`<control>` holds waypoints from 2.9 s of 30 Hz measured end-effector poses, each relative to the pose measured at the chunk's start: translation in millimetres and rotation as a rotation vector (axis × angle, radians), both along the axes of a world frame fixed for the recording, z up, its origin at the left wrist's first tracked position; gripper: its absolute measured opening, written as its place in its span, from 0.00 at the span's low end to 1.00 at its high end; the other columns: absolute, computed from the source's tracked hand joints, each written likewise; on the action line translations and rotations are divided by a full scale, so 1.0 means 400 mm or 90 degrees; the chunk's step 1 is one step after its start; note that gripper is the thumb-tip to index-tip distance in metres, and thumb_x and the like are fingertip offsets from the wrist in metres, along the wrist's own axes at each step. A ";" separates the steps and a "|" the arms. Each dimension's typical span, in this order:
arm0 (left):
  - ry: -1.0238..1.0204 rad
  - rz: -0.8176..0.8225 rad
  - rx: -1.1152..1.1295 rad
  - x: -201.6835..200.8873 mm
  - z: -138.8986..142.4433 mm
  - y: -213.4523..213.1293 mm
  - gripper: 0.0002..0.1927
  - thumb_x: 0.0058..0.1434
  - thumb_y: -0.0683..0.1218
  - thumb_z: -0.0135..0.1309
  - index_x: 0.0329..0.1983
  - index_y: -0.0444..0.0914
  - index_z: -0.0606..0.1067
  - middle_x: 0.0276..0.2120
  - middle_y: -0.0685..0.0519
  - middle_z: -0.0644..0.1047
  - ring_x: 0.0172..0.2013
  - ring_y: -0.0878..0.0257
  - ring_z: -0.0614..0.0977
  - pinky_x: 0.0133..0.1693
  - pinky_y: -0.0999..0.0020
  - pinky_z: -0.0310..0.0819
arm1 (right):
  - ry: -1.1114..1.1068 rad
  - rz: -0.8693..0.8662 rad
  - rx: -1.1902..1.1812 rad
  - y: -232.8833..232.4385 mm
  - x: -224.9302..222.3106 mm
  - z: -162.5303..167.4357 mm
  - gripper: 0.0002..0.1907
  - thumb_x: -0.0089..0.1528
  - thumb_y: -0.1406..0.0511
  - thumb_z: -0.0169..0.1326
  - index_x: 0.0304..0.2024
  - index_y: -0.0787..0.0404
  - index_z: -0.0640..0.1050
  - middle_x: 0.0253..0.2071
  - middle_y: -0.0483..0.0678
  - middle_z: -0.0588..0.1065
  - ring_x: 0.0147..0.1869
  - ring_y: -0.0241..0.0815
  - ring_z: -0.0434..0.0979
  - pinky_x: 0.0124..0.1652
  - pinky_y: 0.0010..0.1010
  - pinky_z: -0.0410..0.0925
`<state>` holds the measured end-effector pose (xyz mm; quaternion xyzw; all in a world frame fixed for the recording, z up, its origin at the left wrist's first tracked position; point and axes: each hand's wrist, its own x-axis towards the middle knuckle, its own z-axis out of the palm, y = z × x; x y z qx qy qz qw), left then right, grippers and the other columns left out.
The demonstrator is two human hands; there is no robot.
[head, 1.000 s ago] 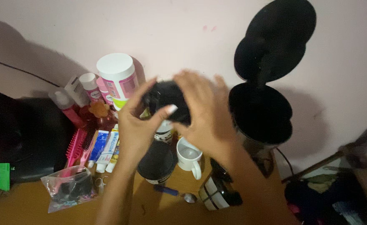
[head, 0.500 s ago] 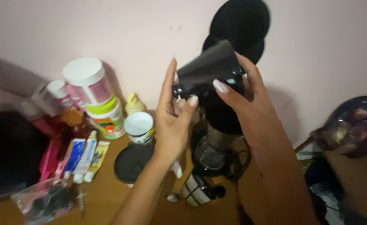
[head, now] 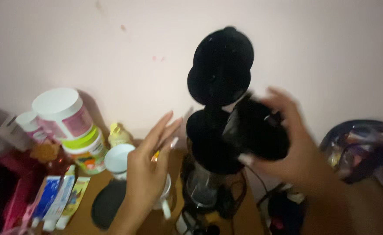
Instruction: The person opens the lid of a drip coffee machine, removes the filter basket, and seats a paper filter into it. They then open a packet of ground coffee and spoon the grounds into the filter inside the machine's basket.
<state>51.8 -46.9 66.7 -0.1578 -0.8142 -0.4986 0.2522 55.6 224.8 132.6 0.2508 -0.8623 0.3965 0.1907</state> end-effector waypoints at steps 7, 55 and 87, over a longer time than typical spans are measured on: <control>-0.089 -0.153 -0.022 -0.035 0.008 0.055 0.24 0.71 0.47 0.46 0.71 0.43 0.69 0.62 0.45 0.77 0.60 0.56 0.77 0.64 0.55 0.66 | -0.250 -0.005 0.052 -0.033 -0.052 -0.041 0.66 0.37 0.50 0.73 0.75 0.50 0.59 0.69 0.54 0.63 0.73 0.54 0.59 0.65 0.49 0.62; 0.145 -0.022 -0.249 -0.076 -0.098 0.062 0.27 0.67 0.56 0.50 0.65 0.38 0.73 0.59 0.49 0.79 0.68 0.51 0.68 0.70 0.32 0.25 | -0.201 -0.086 -0.066 -0.031 -0.102 -0.305 0.64 0.45 0.45 0.70 0.72 0.68 0.56 0.79 0.70 0.35 0.84 0.68 0.31 0.70 0.60 0.44; -0.035 0.191 -0.404 -0.148 0.006 0.118 0.10 0.53 0.54 0.61 0.34 0.46 0.86 0.61 0.46 0.74 0.65 0.46 0.66 0.64 0.32 0.33 | -0.082 -0.300 0.062 -0.060 -0.176 -0.188 0.15 0.55 0.56 0.64 0.36 0.59 0.87 0.63 0.60 0.72 0.67 0.60 0.71 0.62 0.52 0.62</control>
